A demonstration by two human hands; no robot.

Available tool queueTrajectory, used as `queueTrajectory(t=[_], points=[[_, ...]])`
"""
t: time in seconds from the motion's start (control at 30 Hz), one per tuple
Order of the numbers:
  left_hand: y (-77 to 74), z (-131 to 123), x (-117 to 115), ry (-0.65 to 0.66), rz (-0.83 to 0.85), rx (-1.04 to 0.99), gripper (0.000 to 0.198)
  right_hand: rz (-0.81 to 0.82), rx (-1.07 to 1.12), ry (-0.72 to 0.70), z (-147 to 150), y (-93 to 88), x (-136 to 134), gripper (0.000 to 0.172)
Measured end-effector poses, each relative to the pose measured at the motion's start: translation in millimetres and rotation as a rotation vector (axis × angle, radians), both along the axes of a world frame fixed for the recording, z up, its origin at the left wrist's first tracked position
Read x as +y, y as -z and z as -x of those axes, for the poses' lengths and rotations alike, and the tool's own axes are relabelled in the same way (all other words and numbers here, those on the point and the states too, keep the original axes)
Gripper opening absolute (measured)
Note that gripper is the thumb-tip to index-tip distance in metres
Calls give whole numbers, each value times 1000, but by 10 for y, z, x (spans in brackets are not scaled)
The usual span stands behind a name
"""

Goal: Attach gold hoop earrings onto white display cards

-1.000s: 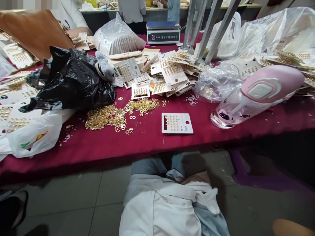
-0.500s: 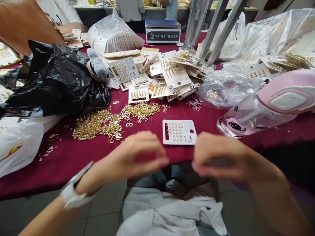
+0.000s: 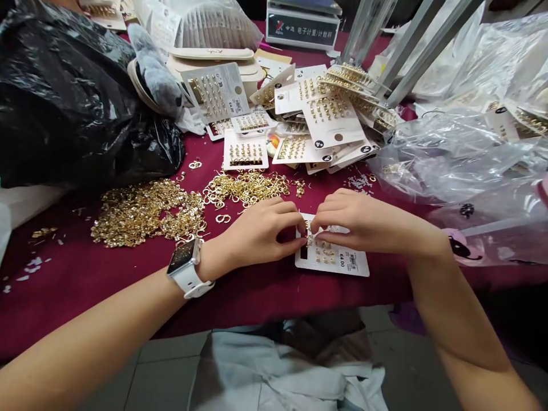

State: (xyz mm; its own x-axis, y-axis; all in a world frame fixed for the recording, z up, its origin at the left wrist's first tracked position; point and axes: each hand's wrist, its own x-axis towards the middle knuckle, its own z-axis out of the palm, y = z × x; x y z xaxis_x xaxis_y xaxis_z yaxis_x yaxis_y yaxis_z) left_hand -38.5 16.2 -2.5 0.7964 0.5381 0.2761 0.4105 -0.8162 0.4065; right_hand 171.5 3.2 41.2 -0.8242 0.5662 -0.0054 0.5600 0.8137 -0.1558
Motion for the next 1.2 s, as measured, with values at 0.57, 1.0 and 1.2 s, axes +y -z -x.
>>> queueTrajectory(t=[0.57,1.0,1.2], points=[[37,-121,-93,-156,-44,27,19,-121,1,3,71,122,9,22],[91,-94,-113,-161,-197,-8,14,-118,120,-57,52,133,89,26],[98,-94,-92,-136,-203,-116,13,-95,-6,-137,85,82,190,30]])
